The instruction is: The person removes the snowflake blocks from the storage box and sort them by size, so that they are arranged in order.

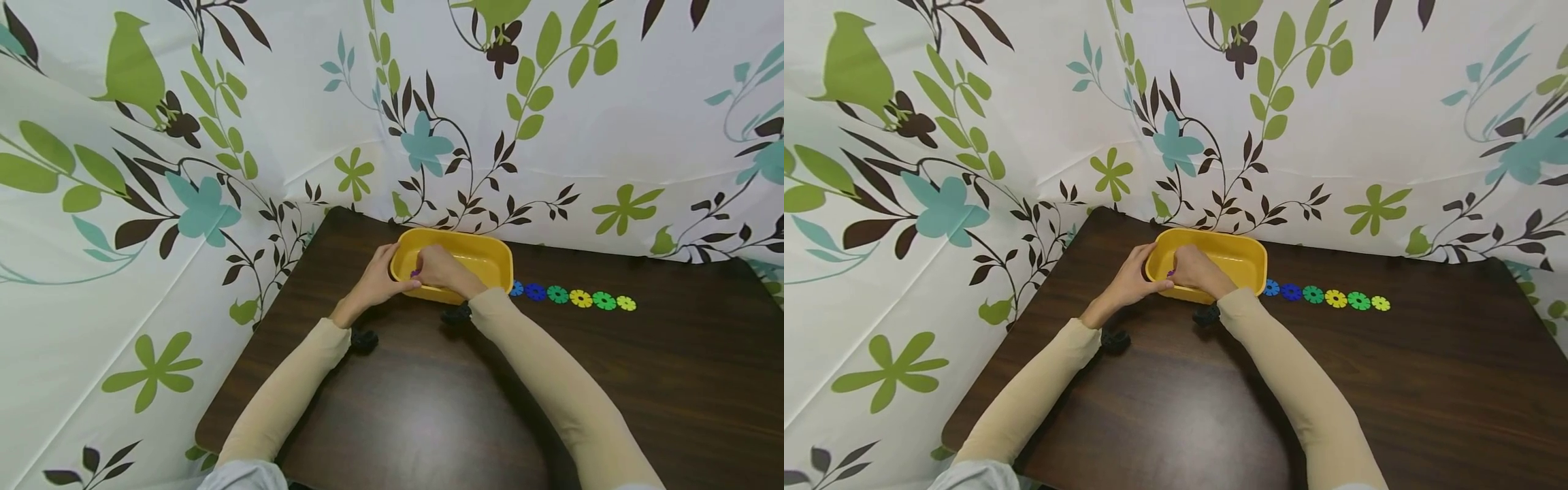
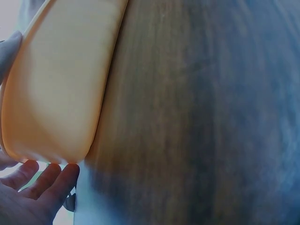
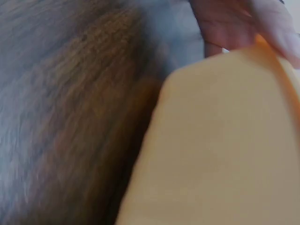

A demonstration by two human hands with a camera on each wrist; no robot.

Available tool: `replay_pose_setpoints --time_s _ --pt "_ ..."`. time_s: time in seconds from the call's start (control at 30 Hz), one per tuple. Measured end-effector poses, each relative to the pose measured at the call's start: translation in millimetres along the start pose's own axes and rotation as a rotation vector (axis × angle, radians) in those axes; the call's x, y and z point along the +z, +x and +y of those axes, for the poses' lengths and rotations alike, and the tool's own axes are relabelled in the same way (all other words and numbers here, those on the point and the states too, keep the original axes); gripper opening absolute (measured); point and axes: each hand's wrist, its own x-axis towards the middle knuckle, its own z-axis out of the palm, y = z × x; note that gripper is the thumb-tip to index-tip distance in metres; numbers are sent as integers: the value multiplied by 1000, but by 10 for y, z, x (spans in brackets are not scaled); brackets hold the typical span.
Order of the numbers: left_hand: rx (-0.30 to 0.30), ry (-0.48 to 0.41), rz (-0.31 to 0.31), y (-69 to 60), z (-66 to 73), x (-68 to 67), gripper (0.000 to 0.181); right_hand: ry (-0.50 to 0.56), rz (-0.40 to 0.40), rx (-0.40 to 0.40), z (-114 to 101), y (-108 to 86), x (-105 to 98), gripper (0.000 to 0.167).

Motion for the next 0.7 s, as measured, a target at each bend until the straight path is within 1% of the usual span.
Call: replay_pose_setpoints --time_s 0.07,0.2,0.43,0.7 --pt "-4 1 -1 4 8 0 112 16 29 2 -13 -101 -69 23" --pt "-8 7 -6 7 26 -4 113 27 94 -1 53 -249 -153 24" --pt "-25 -6 -10 4 37 -3 114 69 170 64 154 -534 -330 28" --pt "-39 -18 -14 -15 20 -13 114 45 263 62 343 -883 -523 30"
